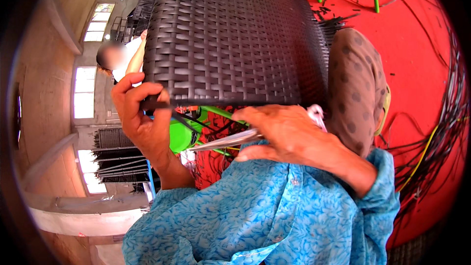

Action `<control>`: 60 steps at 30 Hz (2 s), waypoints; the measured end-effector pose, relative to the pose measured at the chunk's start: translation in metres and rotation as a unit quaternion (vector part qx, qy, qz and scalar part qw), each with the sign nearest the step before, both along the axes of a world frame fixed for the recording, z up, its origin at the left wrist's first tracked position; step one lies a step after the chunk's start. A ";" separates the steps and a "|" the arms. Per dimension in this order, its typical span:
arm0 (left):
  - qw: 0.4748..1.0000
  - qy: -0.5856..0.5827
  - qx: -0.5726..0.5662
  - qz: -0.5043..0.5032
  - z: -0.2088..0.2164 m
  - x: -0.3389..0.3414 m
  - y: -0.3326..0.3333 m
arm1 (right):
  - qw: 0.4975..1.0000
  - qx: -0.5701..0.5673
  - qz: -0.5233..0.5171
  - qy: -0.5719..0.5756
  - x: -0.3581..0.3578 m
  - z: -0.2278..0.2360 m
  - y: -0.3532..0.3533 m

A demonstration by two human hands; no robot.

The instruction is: The person weaves black synthetic strips into the edges of a woven panel using a thin metal tool to guide the strips through the existing weave.

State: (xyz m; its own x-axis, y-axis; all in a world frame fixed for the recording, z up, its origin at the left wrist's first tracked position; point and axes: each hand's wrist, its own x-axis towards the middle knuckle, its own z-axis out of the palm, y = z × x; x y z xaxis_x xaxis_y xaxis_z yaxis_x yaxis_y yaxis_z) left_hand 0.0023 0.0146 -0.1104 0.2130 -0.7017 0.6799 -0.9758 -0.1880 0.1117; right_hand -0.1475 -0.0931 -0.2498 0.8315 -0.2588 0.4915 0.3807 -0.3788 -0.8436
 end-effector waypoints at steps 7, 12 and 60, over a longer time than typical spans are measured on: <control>0.983 0.121 -0.069 -0.118 0.000 0.008 0.010 | 0.994 0.099 -0.046 -0.022 -0.023 0.013 -0.002; 0.981 0.132 -0.060 -0.131 0.000 0.010 0.008 | 0.995 0.047 -0.087 0.005 -0.024 0.020 0.005; 0.951 0.195 -0.028 -0.237 0.005 0.029 0.011 | 0.957 -0.049 -0.155 -0.240 0.065 0.010 -0.019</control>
State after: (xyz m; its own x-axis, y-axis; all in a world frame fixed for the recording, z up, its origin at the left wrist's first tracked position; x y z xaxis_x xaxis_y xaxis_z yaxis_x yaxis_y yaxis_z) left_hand 0.0317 0.0251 -0.1049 0.1251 -0.7465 0.6535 -0.8315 0.2805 0.4796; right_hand -0.0829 -0.1116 -0.2403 0.3943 -0.3891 0.8325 0.5720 -0.6052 -0.5538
